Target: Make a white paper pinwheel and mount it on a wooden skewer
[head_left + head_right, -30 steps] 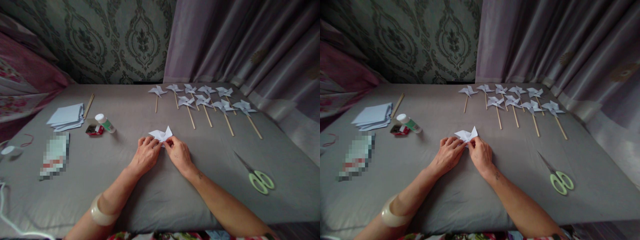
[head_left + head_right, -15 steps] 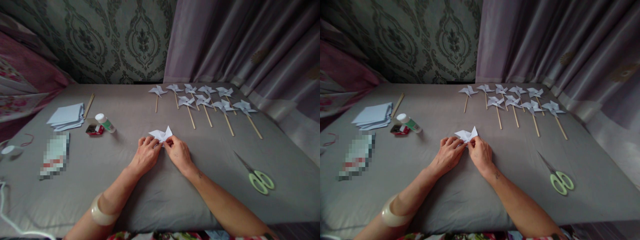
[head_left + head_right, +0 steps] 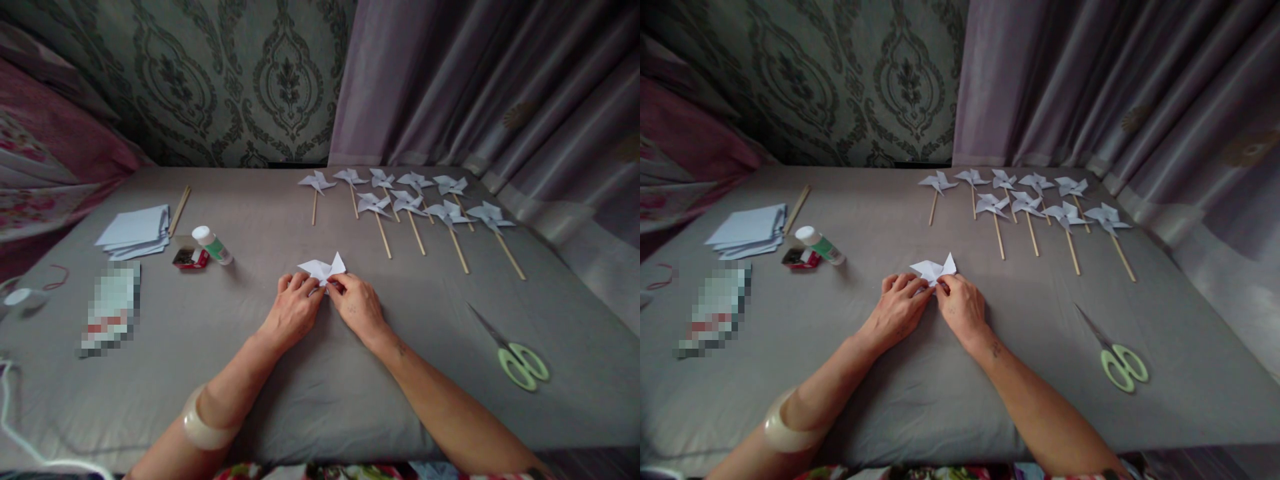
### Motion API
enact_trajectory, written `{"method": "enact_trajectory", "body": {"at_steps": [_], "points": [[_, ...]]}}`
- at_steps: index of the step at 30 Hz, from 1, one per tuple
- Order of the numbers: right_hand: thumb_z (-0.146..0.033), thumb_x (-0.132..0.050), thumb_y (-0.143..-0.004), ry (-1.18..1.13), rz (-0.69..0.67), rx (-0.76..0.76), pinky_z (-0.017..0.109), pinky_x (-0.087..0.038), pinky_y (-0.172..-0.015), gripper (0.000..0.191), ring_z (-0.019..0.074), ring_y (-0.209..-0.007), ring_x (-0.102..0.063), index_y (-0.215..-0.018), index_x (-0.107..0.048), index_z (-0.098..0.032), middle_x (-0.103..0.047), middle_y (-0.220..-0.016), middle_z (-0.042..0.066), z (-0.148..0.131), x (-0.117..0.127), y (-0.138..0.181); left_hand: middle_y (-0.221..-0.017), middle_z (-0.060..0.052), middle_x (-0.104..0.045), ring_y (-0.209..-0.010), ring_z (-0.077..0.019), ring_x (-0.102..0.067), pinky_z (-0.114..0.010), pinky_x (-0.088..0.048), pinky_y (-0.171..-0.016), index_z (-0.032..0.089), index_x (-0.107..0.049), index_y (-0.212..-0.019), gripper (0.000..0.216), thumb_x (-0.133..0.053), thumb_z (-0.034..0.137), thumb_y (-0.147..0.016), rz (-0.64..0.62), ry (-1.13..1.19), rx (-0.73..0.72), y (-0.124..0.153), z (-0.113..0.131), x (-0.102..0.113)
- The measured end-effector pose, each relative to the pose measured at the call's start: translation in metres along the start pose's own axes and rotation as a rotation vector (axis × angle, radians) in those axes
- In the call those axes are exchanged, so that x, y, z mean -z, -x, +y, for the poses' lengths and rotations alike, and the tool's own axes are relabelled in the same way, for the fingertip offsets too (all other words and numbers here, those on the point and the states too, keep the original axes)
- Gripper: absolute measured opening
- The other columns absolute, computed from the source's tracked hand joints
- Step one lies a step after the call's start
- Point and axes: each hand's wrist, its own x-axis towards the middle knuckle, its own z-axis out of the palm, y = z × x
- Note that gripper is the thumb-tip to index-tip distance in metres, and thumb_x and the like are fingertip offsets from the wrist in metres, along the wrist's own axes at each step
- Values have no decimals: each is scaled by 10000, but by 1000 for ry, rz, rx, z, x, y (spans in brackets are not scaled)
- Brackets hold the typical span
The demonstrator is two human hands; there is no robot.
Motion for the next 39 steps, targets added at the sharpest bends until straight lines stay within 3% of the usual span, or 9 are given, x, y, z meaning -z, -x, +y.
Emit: {"method": "enact_trajectory", "body": {"at_steps": [7, 13, 21, 26, 32, 39], "points": [[-242, -510, -908, 11, -41, 71, 275, -466, -834, 268, 199, -956, -657, -1092, -702, -210, -714, -1049, 81, 3, 0, -1, -1054, -88, -678, -1030, -258, -504, -426, -355, -874, 195, -677, -1092, 264, -481, 182, -916, -29, 1, 3, -1, 1, 2], [-247, -456, -937, 119, -70, 116, 292, -459, -826, 297, 206, -948, -635, -1106, -699, -224, -699, -1013, 90, 1, 4, 0, -1024, -83, -671, -1020, -252, -506, -423, -348, -882, 211, -684, -1029, 230, -494, 170, -906, -56, 10, 15, -3, 3, 5], [-146, -427, -900, 360, -79, 374, 356, -415, -867, 313, 248, -980, -528, -1046, -704, -159, -631, -989, 125, -7, 17, -1, -956, -74, -647, -954, -237, -491, -412, -339, -876, 215, -703, -932, 195, -512, 195, -900, -54, 28, 55, -2, 3, 2], [-128, -454, -868, 396, -141, 454, 335, -415, -845, 273, 232, -964, -539, -936, -715, -168, -645, -960, 108, -5, 21, -13, -917, -51, -678, -911, -206, -508, -376, -334, -827, 234, -724, -879, 221, -510, 266, -920, 38, 176, 154, -8, -9, 10], [-154, -478, -847, 423, -159, 524, 330, -410, -864, 242, 224, -973, -563, -872, -718, -160, -669, -949, 103, -2, 21, -21, -892, -59, -706, -888, -216, -520, -381, -320, -811, 215, -735, -880, 233, -512, 275, -914, 56, 154, 195, -16, -35, 25], [-138, -510, -813, 400, -141, 456, 311, -421, -863, 204, 223, -941, -604, -794, -710, -173, -691, -915, 104, -10, 18, -29, -887, -51, -716, -874, -210, -536, -374, -319, -801, 229, -735, -881, 234, -504, 251, -909, 79, 161, 174, -18, -41, 8]]}}
